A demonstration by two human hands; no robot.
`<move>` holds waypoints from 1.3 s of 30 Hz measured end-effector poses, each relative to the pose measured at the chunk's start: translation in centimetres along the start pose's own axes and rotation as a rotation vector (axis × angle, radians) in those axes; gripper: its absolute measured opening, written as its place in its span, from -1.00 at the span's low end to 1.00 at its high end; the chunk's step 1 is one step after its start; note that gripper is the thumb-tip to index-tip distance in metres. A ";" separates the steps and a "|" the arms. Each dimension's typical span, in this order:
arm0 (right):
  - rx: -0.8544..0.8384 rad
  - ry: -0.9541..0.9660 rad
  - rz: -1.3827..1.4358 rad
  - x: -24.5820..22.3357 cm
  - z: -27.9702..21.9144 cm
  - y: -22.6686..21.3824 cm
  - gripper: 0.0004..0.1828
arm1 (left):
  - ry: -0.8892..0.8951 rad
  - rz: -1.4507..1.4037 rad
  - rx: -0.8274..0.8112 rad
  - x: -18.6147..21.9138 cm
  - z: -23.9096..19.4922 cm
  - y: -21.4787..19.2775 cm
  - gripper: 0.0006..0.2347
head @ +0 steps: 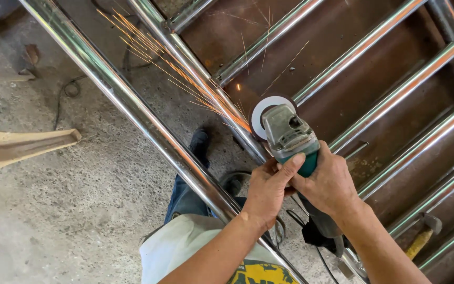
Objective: Grinding down welds on a stainless steel gate using an angle grinder.
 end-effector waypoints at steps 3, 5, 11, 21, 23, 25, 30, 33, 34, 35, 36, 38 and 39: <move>-0.014 0.000 0.016 0.2 0.1 0.2 -0.28 | -0.003 0.030 -0.004 -0.5 0.4 -0.3 -0.32; -0.013 -0.002 0.028 0.4 0.2 0.5 -0.26 | -0.010 0.015 0.020 -0.8 0.6 -0.5 -0.30; -0.029 0.048 0.000 -0.4 -1.3 -0.7 -0.36 | -0.048 0.135 -0.004 0.7 -1.0 0.7 -0.24; -0.344 0.583 0.099 0.1 -10.1 -2.2 -0.51 | -0.614 0.116 0.001 0.0 -7.7 -0.2 -0.41; -0.392 0.587 0.125 -0.5 -9.9 -1.7 -0.53 | -0.584 0.029 0.036 -0.1 -7.4 -0.9 -0.39; -0.396 0.611 0.130 -1.3 -9.5 -1.8 -0.53 | -0.600 0.053 0.053 0.6 -7.0 -1.1 -0.42; -0.404 0.656 0.135 -3.0 -8.6 -2.2 -0.56 | -0.627 0.039 0.094 2.5 -6.4 -1.0 -0.46; -0.429 0.645 0.131 -3.2 -8.2 -1.9 -0.55 | -0.639 0.027 0.093 3.3 -6.2 -1.0 -0.47; -0.421 0.634 0.137 -3.2 -8.2 -1.8 -0.56 | -0.621 0.045 0.105 3.7 -6.2 -1.0 -0.50; -0.413 0.618 0.142 -3.3 -8.0 -1.8 -0.57 | -0.599 0.060 0.118 4.0 -6.1 -1.0 -0.53; -0.414 0.618 0.141 -3.6 -7.8 -2.0 -0.57 | -0.599 0.060 0.119 4.1 -6.0 -1.1 -0.53; -0.480 0.702 0.155 -3.9 -8.2 -2.1 -0.53 | -0.629 0.124 0.072 4.0 -6.1 -1.2 -0.48; -0.475 0.699 0.155 -3.9 -8.0 -2.0 -0.53 | -0.625 0.124 0.068 4.1 -6.0 -1.1 -0.48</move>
Point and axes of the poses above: each hand's wrist, its own z-axis towards the middle knuckle, its own y-axis out of the palm, x = y × z, the point moved 6 cm from there along z, towards the middle knuckle, and after that the axes turned 10 degrees about -z, right-handed, at the moved point
